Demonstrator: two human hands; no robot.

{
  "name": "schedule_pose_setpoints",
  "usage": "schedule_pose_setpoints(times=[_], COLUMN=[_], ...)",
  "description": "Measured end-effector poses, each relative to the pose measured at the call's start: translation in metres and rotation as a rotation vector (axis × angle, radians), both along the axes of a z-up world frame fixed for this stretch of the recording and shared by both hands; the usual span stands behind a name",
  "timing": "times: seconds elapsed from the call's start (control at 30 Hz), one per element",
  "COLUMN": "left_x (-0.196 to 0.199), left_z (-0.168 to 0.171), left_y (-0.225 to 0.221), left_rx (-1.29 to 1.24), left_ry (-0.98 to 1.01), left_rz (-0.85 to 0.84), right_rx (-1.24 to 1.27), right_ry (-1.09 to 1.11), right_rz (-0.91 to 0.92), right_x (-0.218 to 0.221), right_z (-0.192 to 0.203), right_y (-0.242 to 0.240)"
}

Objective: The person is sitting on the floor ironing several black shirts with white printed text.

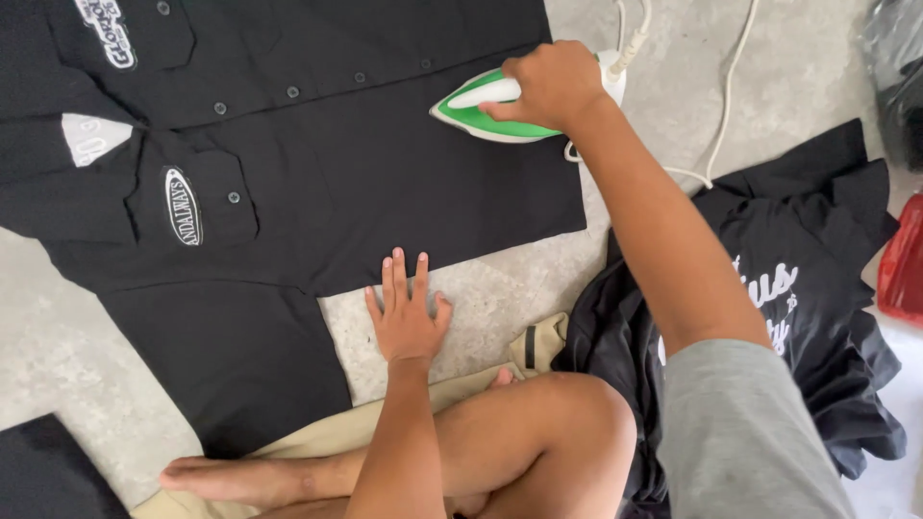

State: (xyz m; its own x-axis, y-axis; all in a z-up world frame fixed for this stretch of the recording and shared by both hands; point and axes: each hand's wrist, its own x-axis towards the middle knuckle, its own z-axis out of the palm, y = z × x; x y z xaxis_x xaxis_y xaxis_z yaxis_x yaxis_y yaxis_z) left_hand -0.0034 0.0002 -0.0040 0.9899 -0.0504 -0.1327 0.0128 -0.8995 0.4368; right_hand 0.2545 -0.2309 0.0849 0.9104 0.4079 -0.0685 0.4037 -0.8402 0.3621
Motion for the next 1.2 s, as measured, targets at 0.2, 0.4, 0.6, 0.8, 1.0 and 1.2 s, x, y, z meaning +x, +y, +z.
schedule_pose_setpoints(times=[0.2,0.4,0.6,0.8,1.0,1.2], left_x=[0.000,0.001,0.003,0.006,0.003,0.002], left_z=[0.001,0.001,0.001,0.001,0.002,0.001], left_y=[0.000,-0.001,-0.003,-0.002,-0.002,0.000], left_rx=[0.012,0.006,0.009,-0.004,-0.010,-0.028], left_ry=[-0.047,-0.032,0.029,-0.019,-0.015,-0.031], left_rz=[0.006,0.009,-0.002,0.022,0.025,0.026], right_rx=[-0.033,0.065,0.071,0.030,0.108,0.053], right_ry=[-0.118,-0.119,-0.150,0.029,-0.005,-0.012], right_rz=[0.173,0.018,-0.021,0.162,0.010,0.108], right_x=[0.000,-0.003,0.004,-0.010,-0.008,-0.029], right_z=[-0.006,-0.002,-0.004,0.005,0.001,-0.001], right_y=[0.001,0.019,0.029,0.040,0.054,0.064])
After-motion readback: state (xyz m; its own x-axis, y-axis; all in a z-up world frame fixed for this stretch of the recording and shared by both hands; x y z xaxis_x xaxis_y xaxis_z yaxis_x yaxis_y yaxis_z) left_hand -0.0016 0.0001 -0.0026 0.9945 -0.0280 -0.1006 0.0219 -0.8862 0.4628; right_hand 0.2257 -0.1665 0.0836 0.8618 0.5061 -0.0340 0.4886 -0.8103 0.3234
